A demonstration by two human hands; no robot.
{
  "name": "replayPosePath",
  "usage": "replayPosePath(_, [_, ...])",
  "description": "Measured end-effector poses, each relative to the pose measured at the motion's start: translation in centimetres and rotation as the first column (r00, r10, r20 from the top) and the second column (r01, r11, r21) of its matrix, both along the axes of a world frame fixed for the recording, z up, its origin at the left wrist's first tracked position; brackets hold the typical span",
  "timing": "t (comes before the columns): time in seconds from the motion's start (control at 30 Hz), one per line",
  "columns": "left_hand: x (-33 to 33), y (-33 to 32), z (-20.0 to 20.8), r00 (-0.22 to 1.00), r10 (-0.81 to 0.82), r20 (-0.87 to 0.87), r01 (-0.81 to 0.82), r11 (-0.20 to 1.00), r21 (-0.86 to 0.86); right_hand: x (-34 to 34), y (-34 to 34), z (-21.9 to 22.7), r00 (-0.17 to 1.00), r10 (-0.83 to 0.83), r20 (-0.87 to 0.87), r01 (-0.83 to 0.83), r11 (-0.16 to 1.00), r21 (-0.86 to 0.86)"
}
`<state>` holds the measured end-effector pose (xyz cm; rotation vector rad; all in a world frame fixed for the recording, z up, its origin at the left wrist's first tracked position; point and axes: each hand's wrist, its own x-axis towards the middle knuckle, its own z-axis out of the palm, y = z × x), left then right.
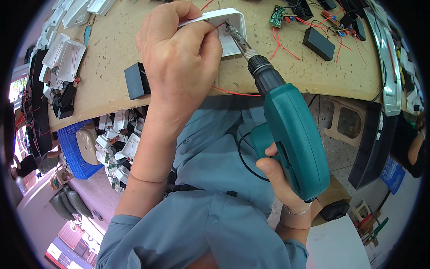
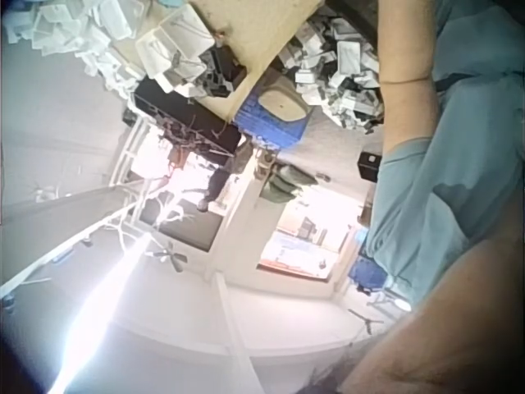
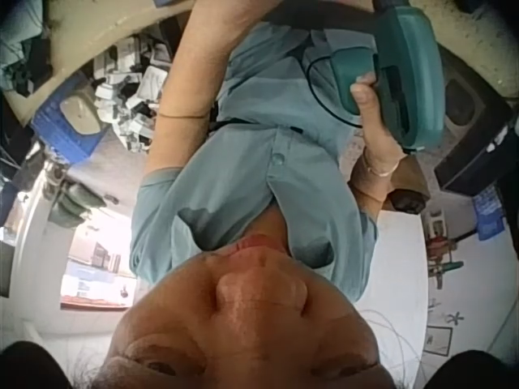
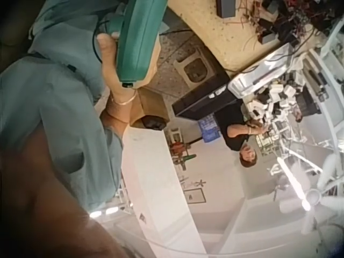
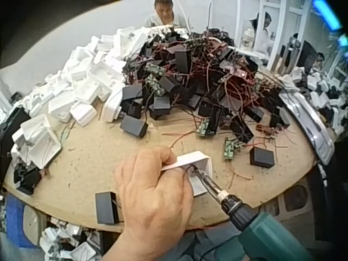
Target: Soldering wires to electronic components and fitting them into white plastic housings.
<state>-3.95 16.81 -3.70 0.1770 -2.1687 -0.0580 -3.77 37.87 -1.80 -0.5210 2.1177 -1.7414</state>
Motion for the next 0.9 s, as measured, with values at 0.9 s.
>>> replayPosePath(0.9, [-1.2, 0.1, -1.6, 0.996, -0.05, -0.068, 0.062, 0.981, 0.186, 0.2, 2.1, -0.8, 0.966, -0.007, -0.258, -0.004, 0.999, -0.042])
